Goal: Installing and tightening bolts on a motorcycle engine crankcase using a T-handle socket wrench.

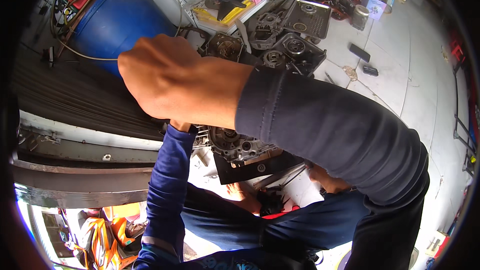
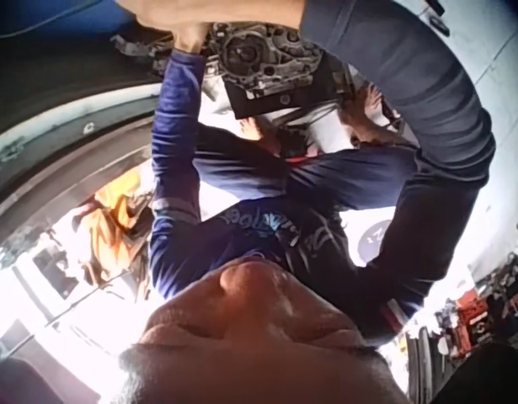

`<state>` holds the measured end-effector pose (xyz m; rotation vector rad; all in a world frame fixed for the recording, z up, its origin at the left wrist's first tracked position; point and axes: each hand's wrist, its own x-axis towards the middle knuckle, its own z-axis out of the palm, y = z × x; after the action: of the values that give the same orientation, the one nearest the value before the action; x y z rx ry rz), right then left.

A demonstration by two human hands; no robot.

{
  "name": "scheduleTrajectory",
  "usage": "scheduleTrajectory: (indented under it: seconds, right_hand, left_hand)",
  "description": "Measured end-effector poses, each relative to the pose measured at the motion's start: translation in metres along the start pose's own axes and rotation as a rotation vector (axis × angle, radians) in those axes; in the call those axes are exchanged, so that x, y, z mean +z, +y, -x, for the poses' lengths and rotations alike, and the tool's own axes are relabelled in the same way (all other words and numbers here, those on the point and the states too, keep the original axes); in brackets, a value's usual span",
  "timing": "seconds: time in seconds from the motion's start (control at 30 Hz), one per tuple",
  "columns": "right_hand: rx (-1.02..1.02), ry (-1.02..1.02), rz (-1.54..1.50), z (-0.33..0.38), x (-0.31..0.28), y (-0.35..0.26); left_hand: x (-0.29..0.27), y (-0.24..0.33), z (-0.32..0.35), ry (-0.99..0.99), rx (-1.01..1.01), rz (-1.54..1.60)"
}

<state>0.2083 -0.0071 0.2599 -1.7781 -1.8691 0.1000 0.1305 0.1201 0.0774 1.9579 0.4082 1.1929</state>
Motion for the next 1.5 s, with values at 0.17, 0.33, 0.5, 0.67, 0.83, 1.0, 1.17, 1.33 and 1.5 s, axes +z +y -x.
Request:
scheduleTrajectory:
  seconds: [0.17,0.33,0.5,0.67,0.83,1.0,1.17,1.33,1.5]
  right_hand:
    - [-0.012,0.026,-0.022,-0.011,0.014,0.017]
    - [-0.182,0.018,0.044,-0.021,0.017,0.029]
    - [-0.414,0.196,0.077,-0.025,0.021,0.028]
    - [-0.554,0.245,0.03,-0.019,0.014,0.034]
    - [-0.471,-0.051,0.122,-0.03,0.003,0.031]
    - [-0.6,-0.036,0.177,-0.043,0.009,0.061]
    - [-0.423,-0.013,0.426,-0.039,0.013,0.062]
    - [-0.386,0.105,0.409,-0.027,0.029,0.042]
    - [-0.484,0.357,0.284,-0.021,0.052,0.074]
  left_hand:
    - [0.001,-0.025,0.007,-0.069,0.098,-0.151]
    - [-0.003,-0.049,0.003,-0.119,0.166,-0.256]
    - [-0.009,-0.049,0.008,-0.132,0.123,-0.14]
    - [-0.011,-0.037,0.007,-0.126,0.084,-0.037]
    - [-0.011,-0.009,-0.004,-0.103,0.1,-0.334]
    - [0.003,0.007,-0.031,-0.084,-0.419,0.266]
    - [0.006,0.003,-0.032,-0.119,-0.333,0.665]
    - [0.004,-0.015,-0.025,0.186,0.174,-0.033]
    - [0.012,0.044,-0.02,0.017,-0.485,0.321]
